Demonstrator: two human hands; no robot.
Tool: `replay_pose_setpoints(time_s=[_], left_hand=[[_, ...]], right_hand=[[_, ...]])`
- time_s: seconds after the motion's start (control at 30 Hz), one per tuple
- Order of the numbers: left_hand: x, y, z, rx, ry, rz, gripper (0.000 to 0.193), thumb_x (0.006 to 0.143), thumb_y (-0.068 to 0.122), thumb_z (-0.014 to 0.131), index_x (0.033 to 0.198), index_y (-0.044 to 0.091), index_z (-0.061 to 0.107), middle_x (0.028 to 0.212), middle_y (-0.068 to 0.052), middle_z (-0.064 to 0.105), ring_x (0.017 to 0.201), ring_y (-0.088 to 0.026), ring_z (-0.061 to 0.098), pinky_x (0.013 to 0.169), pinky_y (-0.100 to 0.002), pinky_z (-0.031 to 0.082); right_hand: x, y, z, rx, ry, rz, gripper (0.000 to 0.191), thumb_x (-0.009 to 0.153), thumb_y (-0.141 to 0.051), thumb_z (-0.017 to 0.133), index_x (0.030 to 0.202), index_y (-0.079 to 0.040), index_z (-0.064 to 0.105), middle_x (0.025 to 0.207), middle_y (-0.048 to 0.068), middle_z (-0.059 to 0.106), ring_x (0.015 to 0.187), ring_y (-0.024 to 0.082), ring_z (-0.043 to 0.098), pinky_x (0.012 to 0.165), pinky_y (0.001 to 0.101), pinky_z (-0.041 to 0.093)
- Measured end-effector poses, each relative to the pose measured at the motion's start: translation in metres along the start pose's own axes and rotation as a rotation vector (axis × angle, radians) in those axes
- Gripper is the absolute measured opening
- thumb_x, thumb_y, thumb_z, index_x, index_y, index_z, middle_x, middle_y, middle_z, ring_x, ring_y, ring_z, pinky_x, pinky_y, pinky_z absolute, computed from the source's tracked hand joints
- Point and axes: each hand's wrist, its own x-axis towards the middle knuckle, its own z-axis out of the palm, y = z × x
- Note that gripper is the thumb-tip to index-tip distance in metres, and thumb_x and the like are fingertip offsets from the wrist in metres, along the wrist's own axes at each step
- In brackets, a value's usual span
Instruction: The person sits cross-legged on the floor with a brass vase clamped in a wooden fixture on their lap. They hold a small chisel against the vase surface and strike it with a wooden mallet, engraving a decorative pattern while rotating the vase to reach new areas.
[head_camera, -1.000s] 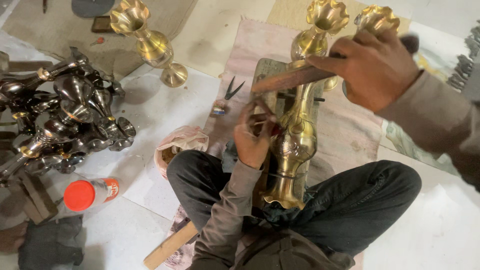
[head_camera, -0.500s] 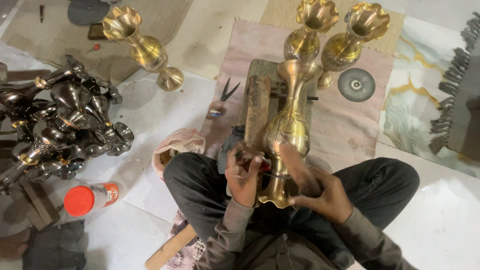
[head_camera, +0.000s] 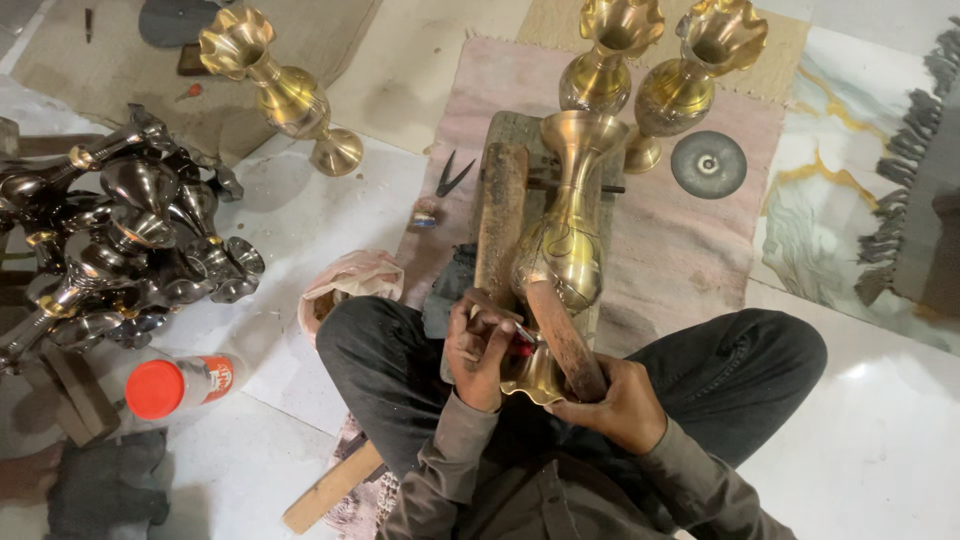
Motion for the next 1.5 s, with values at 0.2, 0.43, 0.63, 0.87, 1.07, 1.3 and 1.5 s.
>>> replay_pose_setpoints(time_s=[0.2,0.43,0.63,0.87,1.07,1.3,1.5], left_hand=[[-0.01,0.019,0.01,0.278,-0.071,0.076,0.043,0.095,0.003,0.071,0.132,-0.003,0.05,0.102,-0.01,0.071,0.095,-0.015,0.071,0.084,-0.029,0.061],[0.005,0.025,0.011,0.206,-0.036,-0.023,0.038,0.098,0.001,0.073,0.13,-0.006,0.053,0.102,-0.013,0.068,0.097,-0.016,0.068,0.086,-0.028,0.057],[0.05,0.046,0.011,0.516,-0.109,0.015,0.035,0.093,0.004,0.073,0.124,-0.003,0.057,0.095,-0.013,0.077,0.083,-0.016,0.079,0.071,-0.03,0.068],[0.08,0.05,0.058,0.479,-0.157,0.089,0.043,0.094,0.001,0.074,0.132,-0.008,0.055,0.104,-0.014,0.075,0.091,-0.015,0.074,0.077,-0.028,0.063],[0.073,0.059,0.078,0.548,-0.062,0.124,0.052,0.094,-0.001,0.073,0.141,-0.006,0.051,0.104,-0.013,0.076,0.093,-0.014,0.074,0.079,-0.026,0.063],[0.072,0.062,0.082,0.561,-0.013,0.042,0.054,0.092,-0.002,0.072,0.142,-0.004,0.052,0.1,-0.014,0.076,0.086,-0.014,0.074,0.072,-0.027,0.063],[0.071,0.061,0.084,0.569,0.003,0.112,0.05,0.093,-0.002,0.072,0.14,-0.004,0.054,0.101,-0.015,0.078,0.09,-0.015,0.076,0.079,-0.028,0.064]], right_hand=[[0.014,0.042,0.006,0.333,-0.1,-0.072,0.049,0.069,-0.014,0.092,0.109,0.006,0.071,0.097,0.009,0.079,0.087,0.012,0.071,0.077,0.0306,0.059],[0.012,0.073,0.008,0.399,-0.18,-0.048,0.06,0.065,-0.013,0.095,0.116,0.003,0.07,0.099,0.006,0.074,0.09,0.011,0.067,0.081,0.0294,0.057],[0.032,0.059,-0.072,0.084,-0.018,0.004,0.033,0.074,-0.026,0.088,0.088,0.0,0.074,0.072,0.005,0.073,0.063,0.017,0.066,0.058,0.0318,0.055],[0.054,-0.018,-0.161,-0.55,0.222,-0.384,0.053,0.092,-0.026,0.071,0.133,0.001,0.05,0.093,0.019,0.056,0.075,0.034,0.06,0.064,0.0442,0.048],[0.073,-0.064,-0.186,-1.139,0.064,-0.516,0.071,0.087,-0.023,0.069,0.153,-0.02,0.046,0.112,0.016,0.064,0.088,0.035,0.067,0.076,0.047,0.058],[0.097,-0.091,-0.187,-1.573,-0.05,-0.423,0.058,0.096,-0.016,0.063,0.152,-0.03,0.052,0.112,0.004,0.067,0.086,0.022,0.07,0.078,0.0374,0.062],[0.1,-0.136,-0.181,-1.422,0.208,-0.761,0.057,0.093,-0.014,0.065,0.149,-0.021,0.059,0.116,0.008,0.067,0.091,0.026,0.071,0.075,0.0418,0.061]])
